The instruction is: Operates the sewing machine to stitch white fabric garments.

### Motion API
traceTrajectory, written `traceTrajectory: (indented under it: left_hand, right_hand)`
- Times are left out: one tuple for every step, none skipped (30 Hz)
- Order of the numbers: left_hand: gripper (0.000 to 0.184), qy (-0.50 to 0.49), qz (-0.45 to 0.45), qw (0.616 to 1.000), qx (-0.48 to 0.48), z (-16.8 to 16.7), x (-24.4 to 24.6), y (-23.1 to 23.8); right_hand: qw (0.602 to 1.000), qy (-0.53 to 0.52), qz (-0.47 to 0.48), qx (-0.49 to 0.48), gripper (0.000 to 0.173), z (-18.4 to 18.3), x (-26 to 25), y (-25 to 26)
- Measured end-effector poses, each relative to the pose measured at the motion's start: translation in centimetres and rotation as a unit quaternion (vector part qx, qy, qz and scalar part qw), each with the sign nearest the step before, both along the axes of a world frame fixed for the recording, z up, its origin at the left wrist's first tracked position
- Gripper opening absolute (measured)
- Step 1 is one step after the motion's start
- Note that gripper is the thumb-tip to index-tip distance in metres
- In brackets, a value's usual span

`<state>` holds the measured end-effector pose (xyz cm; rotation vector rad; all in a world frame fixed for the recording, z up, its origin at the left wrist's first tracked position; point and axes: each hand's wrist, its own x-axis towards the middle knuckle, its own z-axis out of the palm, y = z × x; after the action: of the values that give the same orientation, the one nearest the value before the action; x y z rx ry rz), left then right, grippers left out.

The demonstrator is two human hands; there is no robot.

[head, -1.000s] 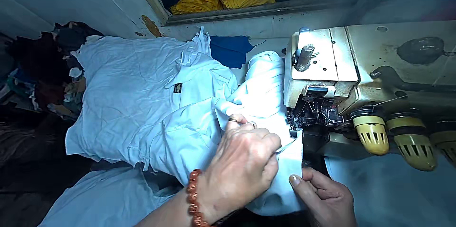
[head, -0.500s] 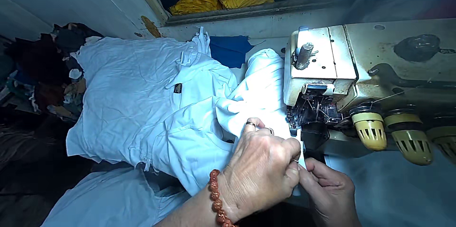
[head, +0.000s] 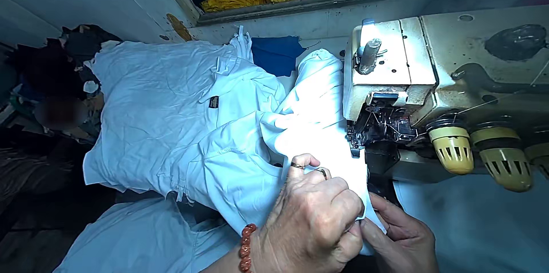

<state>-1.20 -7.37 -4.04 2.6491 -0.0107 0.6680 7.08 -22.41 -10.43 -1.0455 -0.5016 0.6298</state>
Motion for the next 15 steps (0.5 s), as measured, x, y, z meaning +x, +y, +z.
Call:
traceTrajectory:
  left_hand:
    - [0.016,0.001,0.006,1.0,0.011,-0.2,0.4,-0.1]
    - [0.016,0.001,0.019,0.999,0.026,-0.5,0.8,-0.2]
    - [0.015,-0.002,0.032,0.999,0.037,-0.7,1.3,-0.3]
    - [0.014,-0.009,0.044,0.998,0.042,-0.9,1.7,-0.2]
    - [0.012,-0.016,0.055,0.997,0.046,-0.9,2.0,-0.1]
    - [0.011,-0.02,0.061,0.997,0.049,-0.9,2.2,0.1]
    - [0.011,-0.022,0.066,0.996,0.052,-0.8,2.4,0.3]
    - [0.011,-0.025,0.07,0.996,0.052,-0.8,2.5,0.5]
    - [0.011,-0.03,0.074,0.995,0.055,-0.9,2.6,0.7]
    - [0.011,-0.037,0.076,0.995,0.059,-1.0,2.7,0.9]
    - [0.011,-0.043,0.076,0.994,0.061,-1.1,2.7,1.0]
    - [0.011,-0.048,0.075,0.994,0.066,-1.2,2.7,1.0]
    - [0.011,-0.046,0.073,0.994,0.072,-1.3,2.6,0.9]
    - [0.012,-0.04,0.069,0.994,0.078,-1.2,2.5,0.9]
    - [0.013,-0.03,0.064,0.994,0.084,-1.1,2.2,0.8]
  right_hand:
    - [1.0,-0.005,-0.005,0.005,0.035,-0.2,-0.1,0.3]
    - [1.0,-0.01,-0.012,0.009,0.032,-0.5,-0.2,0.6]
    - [1.0,-0.016,-0.019,0.013,0.028,-0.7,-0.3,0.9]
    - [0.999,-0.021,-0.023,0.015,0.023,-0.8,-0.4,1.3]
    - [0.999,-0.023,-0.026,0.016,0.018,-0.8,-0.5,1.6]
    - [0.999,-0.021,-0.029,0.016,0.016,-0.7,-0.5,1.9]
    - [0.999,-0.015,-0.029,0.017,0.015,-0.6,-0.6,2.2]
    - [0.999,-0.011,-0.028,0.019,0.014,-0.7,-0.7,2.3]
    - [0.999,-0.011,-0.027,0.019,0.014,-0.8,-0.7,2.5]
    - [0.999,-0.014,-0.028,0.018,0.013,-0.8,-0.8,2.7]
    - [0.999,-0.018,-0.033,0.016,0.013,-0.8,-0.9,2.8]
    - [0.999,-0.027,-0.041,0.013,0.014,-0.8,-1.1,3.0]
    - [0.998,-0.041,-0.05,0.009,0.014,-0.7,-1.2,3.2]
    - [0.997,-0.059,-0.056,0.003,0.013,-0.7,-1.3,3.3]
    - [0.995,-0.078,-0.063,-0.006,0.011,-0.7,-1.3,3.4]
